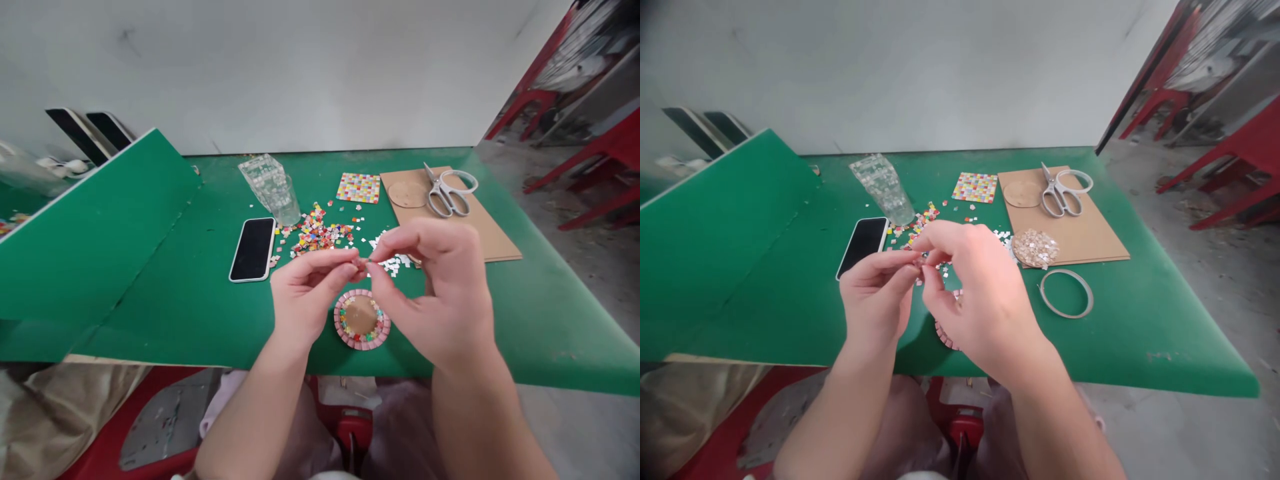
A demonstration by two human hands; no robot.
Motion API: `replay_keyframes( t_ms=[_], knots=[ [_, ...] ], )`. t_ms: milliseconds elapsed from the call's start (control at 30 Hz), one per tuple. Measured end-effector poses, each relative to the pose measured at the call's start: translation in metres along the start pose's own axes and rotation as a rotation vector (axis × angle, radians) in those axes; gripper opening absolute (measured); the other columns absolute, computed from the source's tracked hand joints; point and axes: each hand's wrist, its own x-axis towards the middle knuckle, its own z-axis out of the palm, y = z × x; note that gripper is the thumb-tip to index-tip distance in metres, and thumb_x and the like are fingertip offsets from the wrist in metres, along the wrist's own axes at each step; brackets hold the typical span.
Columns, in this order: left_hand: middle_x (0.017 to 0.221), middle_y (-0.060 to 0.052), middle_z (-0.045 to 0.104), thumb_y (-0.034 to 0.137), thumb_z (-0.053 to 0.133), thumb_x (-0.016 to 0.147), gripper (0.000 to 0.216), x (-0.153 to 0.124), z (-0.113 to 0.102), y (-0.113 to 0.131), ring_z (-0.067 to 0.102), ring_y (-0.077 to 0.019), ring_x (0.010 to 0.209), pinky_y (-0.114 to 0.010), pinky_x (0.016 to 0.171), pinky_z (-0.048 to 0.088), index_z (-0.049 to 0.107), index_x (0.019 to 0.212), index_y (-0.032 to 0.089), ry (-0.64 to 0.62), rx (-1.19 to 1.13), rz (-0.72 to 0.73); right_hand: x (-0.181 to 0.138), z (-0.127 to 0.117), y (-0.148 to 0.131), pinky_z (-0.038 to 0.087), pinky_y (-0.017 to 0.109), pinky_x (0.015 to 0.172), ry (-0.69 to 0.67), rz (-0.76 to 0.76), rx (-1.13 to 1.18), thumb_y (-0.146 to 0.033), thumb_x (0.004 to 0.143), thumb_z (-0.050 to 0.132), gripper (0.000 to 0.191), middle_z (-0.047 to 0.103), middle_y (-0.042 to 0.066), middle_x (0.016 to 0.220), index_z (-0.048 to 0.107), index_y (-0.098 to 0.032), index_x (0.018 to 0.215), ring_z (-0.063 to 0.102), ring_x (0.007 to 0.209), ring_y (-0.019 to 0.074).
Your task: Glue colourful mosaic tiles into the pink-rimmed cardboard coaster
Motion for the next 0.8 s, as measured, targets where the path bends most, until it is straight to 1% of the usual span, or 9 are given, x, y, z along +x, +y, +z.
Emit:
replay_keyframes(
  t_ms=[67,133,300,433,567,667,733,800],
  knots=[
    [0.071,0.003,0.073,0.016,0.074,0.068,0.013,-0.001,-0.001,-0.001,0.068,-0.0104,0.061,-0.021,0.062,0.058,0.073,0.078,0.025,-0.013,0.035,0.008,0.002,0.0,-0.001,0.049,0.029,0.059,-0.028,-0.008,-0.043,-0.007,0.074,0.055,0.02,0.059,-0.002,0.072,0.052,-0.025,0.081,0.058,0.066,0.0145],
    [0.072,0.002,0.073,0.017,0.074,0.068,0.013,-0.002,-0.002,-0.002,0.068,-0.0113,0.063,-0.023,0.064,0.058,0.073,0.079,0.025,-0.015,0.071,0.015,0.003,0.0,-0.001,0.048,0.028,0.057,-0.042,-0.016,-0.072,-0.007,0.075,0.054,0.018,0.059,-0.002,0.071,0.051,-0.025,0.08,0.057,0.065,0.0141],
    [0.072,0.003,0.074,0.016,0.075,0.067,0.016,-0.003,-0.002,-0.001,0.068,-0.0114,0.064,-0.021,0.064,0.058,0.074,0.078,0.027,-0.017,0.116,0.082,0.0,0.001,-0.003,0.05,0.03,0.063,-0.018,-0.04,-0.154,-0.008,0.077,0.05,0.019,0.06,-0.001,0.076,0.05,-0.025,0.086,0.057,0.07,0.0152],
    [0.074,0.0,0.074,0.022,0.077,0.065,0.013,-0.003,-0.004,-0.001,0.069,-0.0146,0.065,-0.025,0.064,0.058,0.074,0.078,0.025,-0.019,0.177,0.065,-0.004,0.003,-0.004,0.05,0.032,0.066,0.002,-0.04,-0.23,-0.007,0.077,0.05,0.022,0.06,-0.001,0.079,0.049,-0.027,0.088,0.058,0.073,0.0158],
    [0.079,-0.001,0.074,0.021,0.075,0.067,0.019,-0.002,-0.004,-0.002,0.069,-0.0138,0.068,-0.024,0.066,0.058,0.074,0.085,0.027,-0.064,0.138,0.055,-0.006,0.004,-0.004,0.05,0.03,0.067,0.046,-0.063,-0.274,-0.004,0.075,0.052,0.028,0.059,-0.001,0.084,0.047,-0.026,0.093,0.059,0.075,0.0147],
    [0.08,0.001,0.073,0.015,0.072,0.07,0.02,-0.001,-0.003,-0.003,0.067,-0.0113,0.071,-0.021,0.067,0.056,0.074,0.085,0.028,-0.125,0.076,0.075,-0.005,0.005,-0.002,0.051,0.029,0.067,0.044,-0.093,-0.224,-0.002,0.073,0.053,0.033,0.058,-0.002,0.086,0.044,-0.025,0.095,0.058,0.075,0.0135],
    [0.079,0.001,0.073,0.011,0.071,0.07,0.022,-0.001,-0.004,-0.002,0.067,-0.0104,0.072,-0.019,0.068,0.055,0.074,0.084,0.028,-0.144,0.059,0.072,-0.006,0.006,0.0,0.051,0.029,0.067,0.014,-0.048,-0.121,-0.002,0.072,0.051,0.033,0.057,-0.002,0.083,0.043,-0.026,0.094,0.058,0.074,0.013],
    [0.079,0.001,0.073,0.011,0.072,0.069,0.022,0.0,-0.004,-0.002,0.067,-0.0107,0.072,-0.019,0.068,0.054,0.074,0.084,0.027,-0.149,0.063,0.058,-0.007,0.006,0.001,0.052,0.028,0.066,-0.009,0.034,-0.009,-0.003,0.074,0.05,0.031,0.055,-0.003,0.081,0.042,-0.026,0.094,0.058,0.073,0.0126]
  ],
)
